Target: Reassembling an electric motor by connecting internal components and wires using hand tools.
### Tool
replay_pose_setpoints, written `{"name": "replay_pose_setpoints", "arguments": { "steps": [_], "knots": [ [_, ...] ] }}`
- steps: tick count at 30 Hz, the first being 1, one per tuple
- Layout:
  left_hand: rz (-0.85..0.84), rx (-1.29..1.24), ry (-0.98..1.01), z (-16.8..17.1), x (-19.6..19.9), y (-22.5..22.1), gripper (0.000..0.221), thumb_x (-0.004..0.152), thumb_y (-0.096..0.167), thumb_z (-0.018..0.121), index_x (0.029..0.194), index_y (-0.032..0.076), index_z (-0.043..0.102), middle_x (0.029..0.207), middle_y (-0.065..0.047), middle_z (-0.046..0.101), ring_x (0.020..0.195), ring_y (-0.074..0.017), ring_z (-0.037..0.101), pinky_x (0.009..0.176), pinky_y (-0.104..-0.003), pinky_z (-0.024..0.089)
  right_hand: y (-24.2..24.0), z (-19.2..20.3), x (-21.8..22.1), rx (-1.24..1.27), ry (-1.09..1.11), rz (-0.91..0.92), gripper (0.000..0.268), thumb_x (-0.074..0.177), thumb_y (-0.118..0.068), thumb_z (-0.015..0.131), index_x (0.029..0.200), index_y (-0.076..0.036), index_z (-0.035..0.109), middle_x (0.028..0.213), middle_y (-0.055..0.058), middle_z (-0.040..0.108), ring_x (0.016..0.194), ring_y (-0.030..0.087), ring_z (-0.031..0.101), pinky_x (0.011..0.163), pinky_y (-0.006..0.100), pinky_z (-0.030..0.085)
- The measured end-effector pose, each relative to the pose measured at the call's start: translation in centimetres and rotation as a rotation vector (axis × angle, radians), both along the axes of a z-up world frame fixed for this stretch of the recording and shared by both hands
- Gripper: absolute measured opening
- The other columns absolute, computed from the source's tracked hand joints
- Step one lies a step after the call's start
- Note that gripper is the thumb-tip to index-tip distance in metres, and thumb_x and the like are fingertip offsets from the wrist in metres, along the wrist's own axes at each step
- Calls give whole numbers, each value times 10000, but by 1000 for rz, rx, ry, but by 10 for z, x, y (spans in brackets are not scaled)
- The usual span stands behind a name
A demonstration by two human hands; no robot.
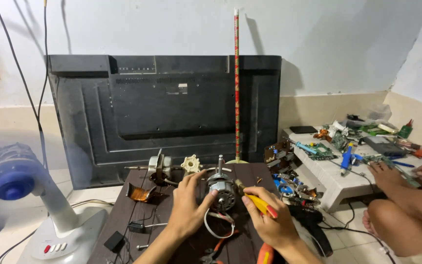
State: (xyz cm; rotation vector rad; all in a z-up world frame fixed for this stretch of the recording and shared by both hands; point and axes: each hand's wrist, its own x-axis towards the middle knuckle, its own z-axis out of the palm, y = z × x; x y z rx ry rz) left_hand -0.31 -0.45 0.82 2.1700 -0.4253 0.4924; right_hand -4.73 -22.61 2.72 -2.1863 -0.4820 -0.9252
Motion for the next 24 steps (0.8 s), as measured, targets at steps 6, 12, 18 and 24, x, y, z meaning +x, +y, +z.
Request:
{"name": "replay_pose_setpoints", "arguments": {
  "steps": [6,12,18,24],
  "knots": [
    [217,254,63,48,-5,-18,677,848,653,646,1185,66,677,1057,-109,695,884,-287,724,762,-412,585,-9,0,-1,159,-72,5,154,879,-176,686,996,-85,730,882,27,824,668,152,771,567,267,589],
    [329,559,271,54,28,-34,945,637,959,689,573,19,605,577,-105,646,464,-222,609,440,-370,494,-14,-6,0,250,-166,74,159,897,-141,670,1019,-51,719,913,48,810,667,139,743,588,241,585],
    [101,481,473,77,28,-27,522,678,537,937,799,80,715,673,-28,701,532,-124,645,519,-260,532,-17,-8,-1,267,-97,176,98,886,-131,624,830,-103,699,617,-11,683,484,116,588,455,270,473],
    [-126,423,451,68,44,-10,812,623,425,925,1275,35,640,1115,-116,752,971,-217,750,883,-307,614,-15,-5,-6,248,-159,268,55,872,-101,662,917,-85,689,688,16,742,464,95,586,407,239,438]
  ]
}}
